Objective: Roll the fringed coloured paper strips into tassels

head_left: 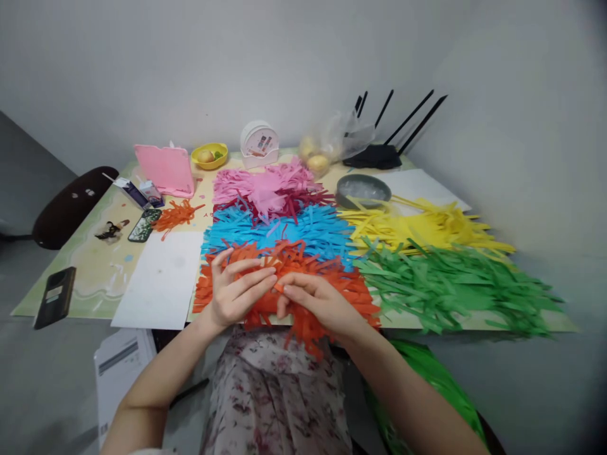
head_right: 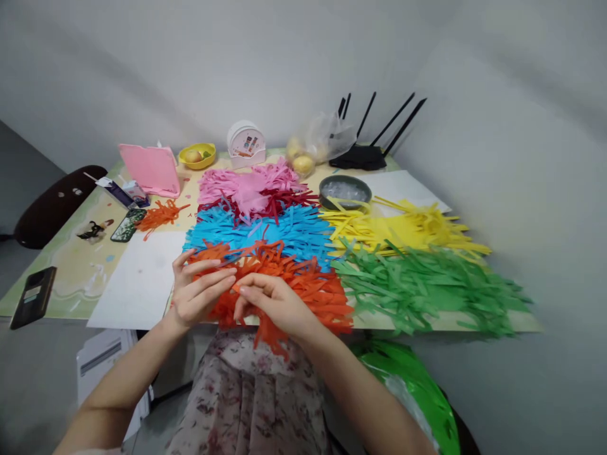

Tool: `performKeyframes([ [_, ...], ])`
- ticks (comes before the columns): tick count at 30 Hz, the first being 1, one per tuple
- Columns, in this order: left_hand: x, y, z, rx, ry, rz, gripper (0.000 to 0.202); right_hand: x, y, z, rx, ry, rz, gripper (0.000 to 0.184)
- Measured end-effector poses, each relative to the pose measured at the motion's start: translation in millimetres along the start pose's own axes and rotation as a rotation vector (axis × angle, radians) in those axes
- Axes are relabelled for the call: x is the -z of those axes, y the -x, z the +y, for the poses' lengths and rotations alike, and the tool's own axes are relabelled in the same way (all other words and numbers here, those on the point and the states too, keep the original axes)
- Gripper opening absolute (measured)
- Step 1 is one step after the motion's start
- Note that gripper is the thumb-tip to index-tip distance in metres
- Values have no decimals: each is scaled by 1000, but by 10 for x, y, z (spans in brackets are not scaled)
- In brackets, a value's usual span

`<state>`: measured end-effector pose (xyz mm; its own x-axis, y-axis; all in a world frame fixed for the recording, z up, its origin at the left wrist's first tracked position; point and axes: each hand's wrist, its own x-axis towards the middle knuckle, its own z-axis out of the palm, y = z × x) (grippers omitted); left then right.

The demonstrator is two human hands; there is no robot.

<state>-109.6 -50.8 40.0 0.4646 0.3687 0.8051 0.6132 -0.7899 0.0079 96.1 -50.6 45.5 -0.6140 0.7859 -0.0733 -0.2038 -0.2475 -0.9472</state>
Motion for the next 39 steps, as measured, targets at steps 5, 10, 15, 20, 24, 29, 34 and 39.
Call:
performKeyframes([
  [5, -114, -2, 27, 67, 82, 23, 29, -27, 7, 45, 62, 37, 86, 33],
  [10, -340, -93, 265, 659, 415, 174, 12, -30, -31, 26, 244, 149, 198, 30],
  [15, -505, -222, 349, 1044, 825, 131, 17, 92, -170, 42, 335, 195, 289, 22],
  [20, -606, -220, 220, 1096, 772, 164, 17, 148, -286, 48, 419, 446, 358, 12],
  [24, -522, -195, 59, 1153, 619, 274, 17, 817, -601, -288, 319, 871, 381, 23],
  [29, -356, -153, -34, 1282, 647, 359, 19, 2405, -1156, -842, -128, 1290, 847, 29],
  [34, -429, -145, -34, 1362, 567, 135, 28, 3194, -1563, -686, -403, 1387, 806, 31],
  [39, -536, -213, -81, 1365, 554, 28, 30, 3352, -1779, -407, -508, 1463, 710, 34],
])
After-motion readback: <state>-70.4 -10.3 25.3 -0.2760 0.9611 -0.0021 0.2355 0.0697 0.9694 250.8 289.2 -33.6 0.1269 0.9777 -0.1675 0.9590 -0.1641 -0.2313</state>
